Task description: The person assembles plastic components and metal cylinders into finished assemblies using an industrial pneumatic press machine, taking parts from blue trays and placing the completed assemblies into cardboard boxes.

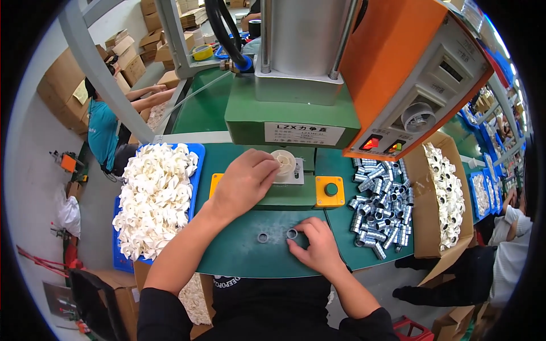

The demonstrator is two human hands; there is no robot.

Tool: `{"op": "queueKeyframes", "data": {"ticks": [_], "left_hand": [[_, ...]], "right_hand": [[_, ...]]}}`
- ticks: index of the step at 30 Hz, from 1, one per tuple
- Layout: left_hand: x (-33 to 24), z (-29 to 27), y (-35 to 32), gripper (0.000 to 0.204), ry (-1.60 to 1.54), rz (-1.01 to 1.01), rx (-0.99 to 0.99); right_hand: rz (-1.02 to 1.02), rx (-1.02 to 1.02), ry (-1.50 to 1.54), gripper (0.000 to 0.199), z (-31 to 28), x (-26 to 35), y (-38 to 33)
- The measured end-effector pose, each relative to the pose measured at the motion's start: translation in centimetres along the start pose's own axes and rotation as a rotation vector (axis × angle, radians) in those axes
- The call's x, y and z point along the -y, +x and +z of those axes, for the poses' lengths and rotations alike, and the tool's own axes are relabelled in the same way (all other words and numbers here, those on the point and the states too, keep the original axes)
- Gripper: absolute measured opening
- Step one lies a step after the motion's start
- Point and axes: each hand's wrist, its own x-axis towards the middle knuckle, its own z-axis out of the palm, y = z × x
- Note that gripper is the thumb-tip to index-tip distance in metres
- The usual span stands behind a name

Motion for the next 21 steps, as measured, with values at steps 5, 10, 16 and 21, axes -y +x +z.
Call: {"op": "queueKeyframes", "data": {"ticks": [5, 10, 16, 21], "left_hand": [[-0.4, 0.3, 0.0, 0.012, 0.048, 0.056, 0.004], [-0.9, -0.1, -0.2, 0.013, 0.059, 0.026, 0.049], [-2.3, -0.8, -0.4, 0.014, 0.149, -0.026, 0.046], [-2.9, -2.4, -1.8, 0.017, 0.191, -0.058, 0.057]], "right_hand": [[-0.019, -0.162, 0.083, 0.033, -1.9, 1.3, 2.5], [0.013, -0.287, 0.055, 0.03, -3.3, 0.5, 8.2], [0.151, -0.261, 0.063, 0.033, -3.1, 0.6, 15.3], [0.155, -0.143, 0.106, 0.034, -4.0, 1.0, 16.9]]}}
